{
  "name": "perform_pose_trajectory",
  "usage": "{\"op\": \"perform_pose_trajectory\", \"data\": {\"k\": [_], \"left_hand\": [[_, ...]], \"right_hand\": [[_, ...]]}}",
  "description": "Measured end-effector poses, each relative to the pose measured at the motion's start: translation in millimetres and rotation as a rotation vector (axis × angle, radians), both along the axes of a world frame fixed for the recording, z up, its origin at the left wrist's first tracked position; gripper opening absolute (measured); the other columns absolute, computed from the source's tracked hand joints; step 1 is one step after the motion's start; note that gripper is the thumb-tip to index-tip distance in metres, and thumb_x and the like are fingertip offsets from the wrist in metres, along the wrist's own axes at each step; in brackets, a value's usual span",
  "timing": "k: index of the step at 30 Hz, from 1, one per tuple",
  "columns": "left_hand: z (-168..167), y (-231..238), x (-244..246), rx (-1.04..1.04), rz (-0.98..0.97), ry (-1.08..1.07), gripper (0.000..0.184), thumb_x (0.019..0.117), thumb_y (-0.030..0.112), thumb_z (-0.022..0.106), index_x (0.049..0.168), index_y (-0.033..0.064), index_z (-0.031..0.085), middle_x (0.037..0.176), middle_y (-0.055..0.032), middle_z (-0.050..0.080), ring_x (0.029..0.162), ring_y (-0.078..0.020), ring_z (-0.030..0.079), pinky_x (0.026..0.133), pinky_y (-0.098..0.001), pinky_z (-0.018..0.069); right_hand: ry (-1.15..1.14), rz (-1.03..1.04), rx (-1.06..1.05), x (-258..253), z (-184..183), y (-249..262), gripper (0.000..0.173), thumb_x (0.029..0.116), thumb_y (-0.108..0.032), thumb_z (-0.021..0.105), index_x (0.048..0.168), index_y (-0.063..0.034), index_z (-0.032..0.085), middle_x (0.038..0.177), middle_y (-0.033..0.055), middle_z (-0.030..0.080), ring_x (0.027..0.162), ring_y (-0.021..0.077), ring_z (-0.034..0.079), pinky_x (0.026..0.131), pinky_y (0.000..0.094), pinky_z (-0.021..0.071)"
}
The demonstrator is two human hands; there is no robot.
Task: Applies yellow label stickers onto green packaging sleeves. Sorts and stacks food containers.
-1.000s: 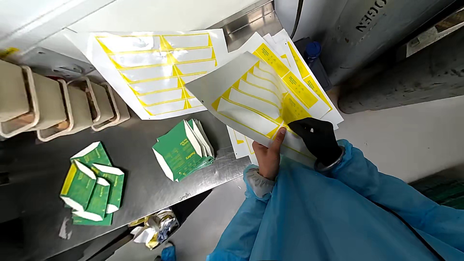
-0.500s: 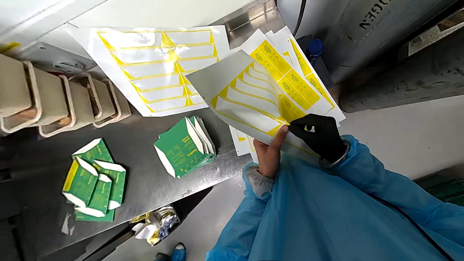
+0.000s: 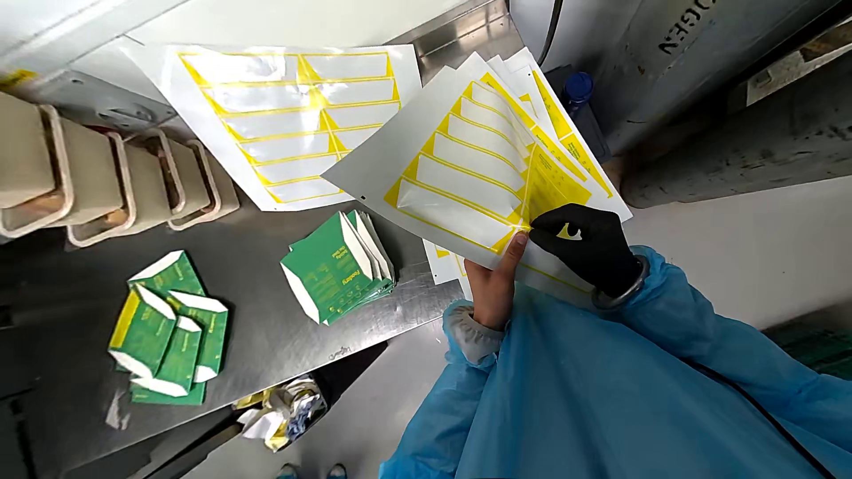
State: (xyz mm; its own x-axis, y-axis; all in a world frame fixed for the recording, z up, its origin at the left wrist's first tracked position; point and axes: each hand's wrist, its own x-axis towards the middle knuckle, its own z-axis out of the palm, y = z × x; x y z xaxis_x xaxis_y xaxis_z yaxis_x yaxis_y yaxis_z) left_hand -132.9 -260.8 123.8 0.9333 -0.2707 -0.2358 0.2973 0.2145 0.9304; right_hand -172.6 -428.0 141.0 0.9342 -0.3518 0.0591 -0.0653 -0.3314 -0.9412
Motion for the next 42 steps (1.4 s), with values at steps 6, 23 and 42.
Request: {"op": "perform_pose_trajectory", "data": {"k": [6, 23, 42], "left_hand": [[-9, 9, -4, -0.049, -0.02, 0.0, 0.044, 0.0912, 0.009, 0.078, 0.129, 0.0058, 0.056, 0.108, -0.0115, 0.073, 0.096, -0.0241, 0.074, 0.086, -0.0445, 0.0637], [-84, -49, -7, 0.214, 0.362, 0.512, 0.048, 0.095, 0.033, 0.075, 0.131, 0.0065, 0.058, 0.098, -0.0126, 0.072, 0.069, -0.0204, 0.069, 0.057, -0.0346, 0.0585], [12, 163, 34, 0.061, 0.103, 0.314, 0.035, 0.1089, 0.03, 0.051, 0.128, 0.0046, 0.065, 0.116, -0.0108, 0.071, 0.105, -0.0219, 0.07, 0.095, -0.0414, 0.0578]], "right_hand": [[0.232, 0.05, 0.172, 3, 0, -6, 0.007, 0.091, -0.02, 0.074, 0.091, -0.0152, 0.079, 0.084, -0.005, 0.075, 0.074, 0.0052, 0.068, 0.066, 0.0269, 0.0562], [0.217, -1.055, 0.35, -39, -47, -154, 0.035, 0.1039, -0.038, 0.057, 0.122, -0.0096, 0.065, 0.096, -0.0004, 0.064, 0.08, 0.0092, 0.061, 0.073, 0.0316, 0.0541], [-0.111, 0.301, -0.769, 28, -26, 189, 0.033, 0.1045, -0.029, 0.051, 0.125, -0.0154, 0.073, 0.133, 0.0006, 0.07, 0.115, 0.0216, 0.067, 0.095, 0.0439, 0.052]]}}
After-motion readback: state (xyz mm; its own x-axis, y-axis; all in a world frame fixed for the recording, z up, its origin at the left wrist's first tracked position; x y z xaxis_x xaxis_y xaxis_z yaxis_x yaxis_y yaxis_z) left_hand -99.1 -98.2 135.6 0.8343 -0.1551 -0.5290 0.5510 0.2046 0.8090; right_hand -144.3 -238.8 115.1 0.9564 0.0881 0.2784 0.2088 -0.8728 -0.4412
